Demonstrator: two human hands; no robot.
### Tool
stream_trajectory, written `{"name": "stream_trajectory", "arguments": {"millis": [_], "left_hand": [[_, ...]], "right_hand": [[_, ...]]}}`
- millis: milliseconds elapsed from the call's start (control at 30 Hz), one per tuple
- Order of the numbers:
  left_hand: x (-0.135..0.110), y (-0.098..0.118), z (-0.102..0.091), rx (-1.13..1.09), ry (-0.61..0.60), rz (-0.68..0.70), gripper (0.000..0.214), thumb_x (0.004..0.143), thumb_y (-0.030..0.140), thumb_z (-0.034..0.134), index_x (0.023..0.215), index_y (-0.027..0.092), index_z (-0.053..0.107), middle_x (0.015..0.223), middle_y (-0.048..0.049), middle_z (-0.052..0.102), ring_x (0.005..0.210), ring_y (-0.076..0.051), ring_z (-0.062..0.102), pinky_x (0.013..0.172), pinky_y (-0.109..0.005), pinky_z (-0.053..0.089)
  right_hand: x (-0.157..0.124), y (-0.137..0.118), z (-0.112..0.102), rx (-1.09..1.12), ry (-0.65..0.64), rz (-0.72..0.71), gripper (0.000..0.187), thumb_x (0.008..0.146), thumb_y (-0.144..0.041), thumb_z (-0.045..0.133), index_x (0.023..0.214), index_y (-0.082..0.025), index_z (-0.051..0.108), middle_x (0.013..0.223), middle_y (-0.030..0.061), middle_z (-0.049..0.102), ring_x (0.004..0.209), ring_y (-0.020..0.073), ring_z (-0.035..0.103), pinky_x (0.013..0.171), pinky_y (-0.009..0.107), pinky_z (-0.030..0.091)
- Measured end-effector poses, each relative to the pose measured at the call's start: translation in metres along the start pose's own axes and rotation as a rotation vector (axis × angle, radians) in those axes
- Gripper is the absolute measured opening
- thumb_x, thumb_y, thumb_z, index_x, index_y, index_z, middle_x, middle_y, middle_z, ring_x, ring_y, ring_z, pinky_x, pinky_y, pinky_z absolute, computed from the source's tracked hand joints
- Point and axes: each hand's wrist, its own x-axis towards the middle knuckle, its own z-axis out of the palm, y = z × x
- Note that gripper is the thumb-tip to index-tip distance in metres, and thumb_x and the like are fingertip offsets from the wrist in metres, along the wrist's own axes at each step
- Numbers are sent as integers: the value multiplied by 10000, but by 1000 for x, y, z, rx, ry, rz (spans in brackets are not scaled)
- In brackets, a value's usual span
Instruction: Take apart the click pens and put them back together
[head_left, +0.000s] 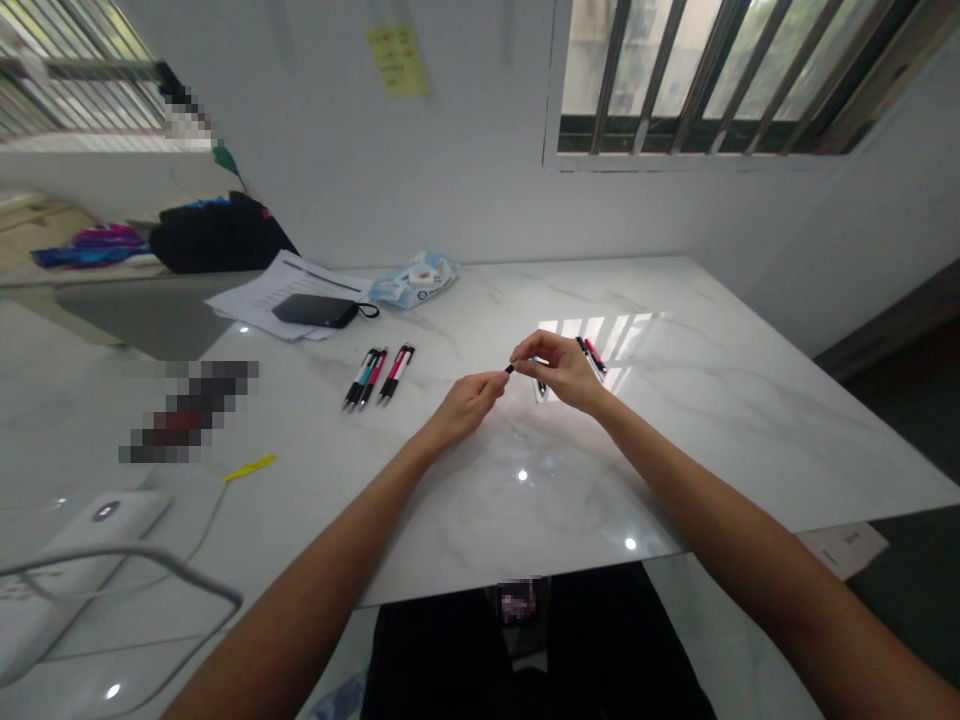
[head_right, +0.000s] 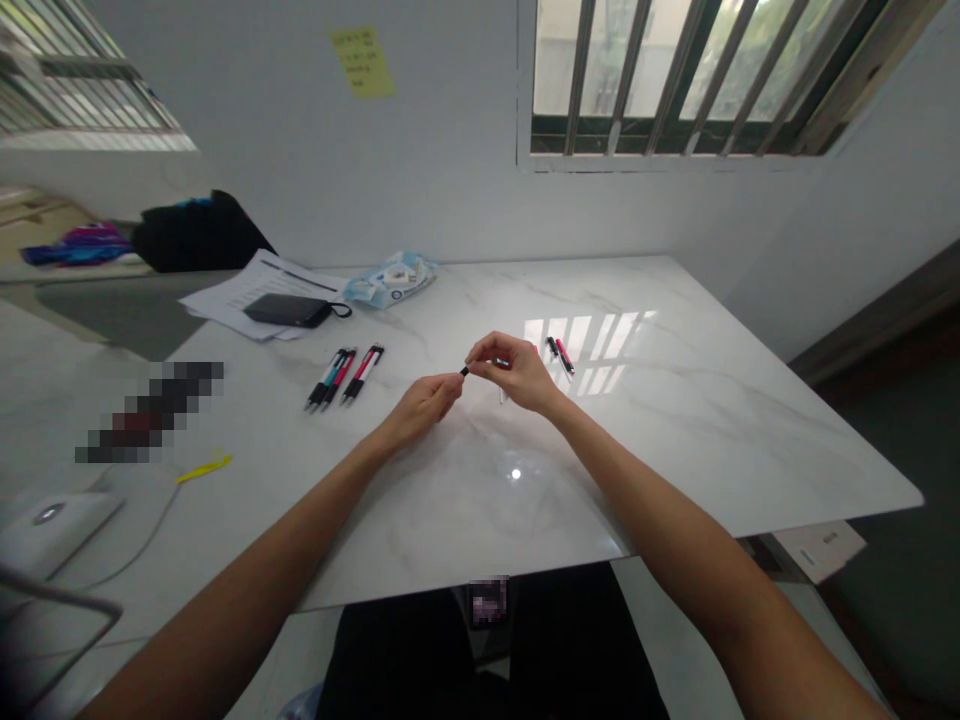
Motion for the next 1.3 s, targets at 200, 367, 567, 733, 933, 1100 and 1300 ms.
{"name": "stream_trajectory", "arguments": {"millis": [200, 367, 567, 733, 933, 1100, 1300], "left_hand": [[-7, 16, -3, -530, -370, -223, 686, 905, 860, 590, 744, 255, 309, 623, 100, 156, 504, -78, 74, 445, -246, 103], [-8, 18, -2, -527, -380, -231, 665, 930, 837, 572, 744, 252, 317, 621, 93, 158, 516, -85, 57, 437, -251, 97], [-6, 9, 4, -362, -283, -155, 650, 927, 804, 578, 698, 254, 317, 593, 78, 219, 516, -100, 153, 491, -290, 146], [-4, 6, 9, 177, 42, 78, 405, 846, 550, 851, 823, 211, 631, 649, 58, 445, 602, -117, 395, 621, -288, 318], [13, -3, 30, 482, 22, 202, 317, 907, 377, 857, 1197, 269, 791, 1033, -34, 755, 850, -191, 668, 810, -321, 488], [31, -11, 40, 580, -3, 200, 319, 982, 393, 789, 1273, 266, 819, 1151, -79, 777, 981, -245, 722, 861, -357, 529], [44, -17, 40, 650, 15, 209, 243, 1013, 330, 745, 1226, 282, 853, 1115, -63, 804, 975, -238, 744, 845, -338, 529]], "right_hand": [[0, -6, -2, 164, -62, -10, 384, 795, -488, 947, 949, -251, 687, 1049, 47, 777, 1005, 193, 722, 975, 380, 600], [-2, -3, 1, 177, -49, 45, 420, 789, -500, 948, 1018, -260, 690, 1016, 28, 772, 964, 181, 727, 930, 357, 606], [2, -12, -9, 222, 47, 66, 464, 757, -499, 954, 1076, -277, 701, 1000, 27, 789, 919, 172, 739, 869, 339, 609], [8, -20, -40, -141, 214, -20, 330, 822, -452, 885, 1038, -255, 730, 937, 33, 789, 883, 197, 747, 846, 387, 604], [10, 1, -67, -564, 336, -91, 130, 891, -331, 798, 955, -225, 760, 850, 16, 786, 763, 182, 709, 792, 384, 558], [13, 18, -78, -637, 368, -75, 109, 905, -304, 776, 963, -213, 760, 845, 16, 791, 736, 174, 701, 797, 374, 555], [15, 22, -90, -669, 476, -44, 68, 880, -235, 763, 946, -222, 757, 868, 11, 808, 787, 181, 740, 829, 359, 584]]}}
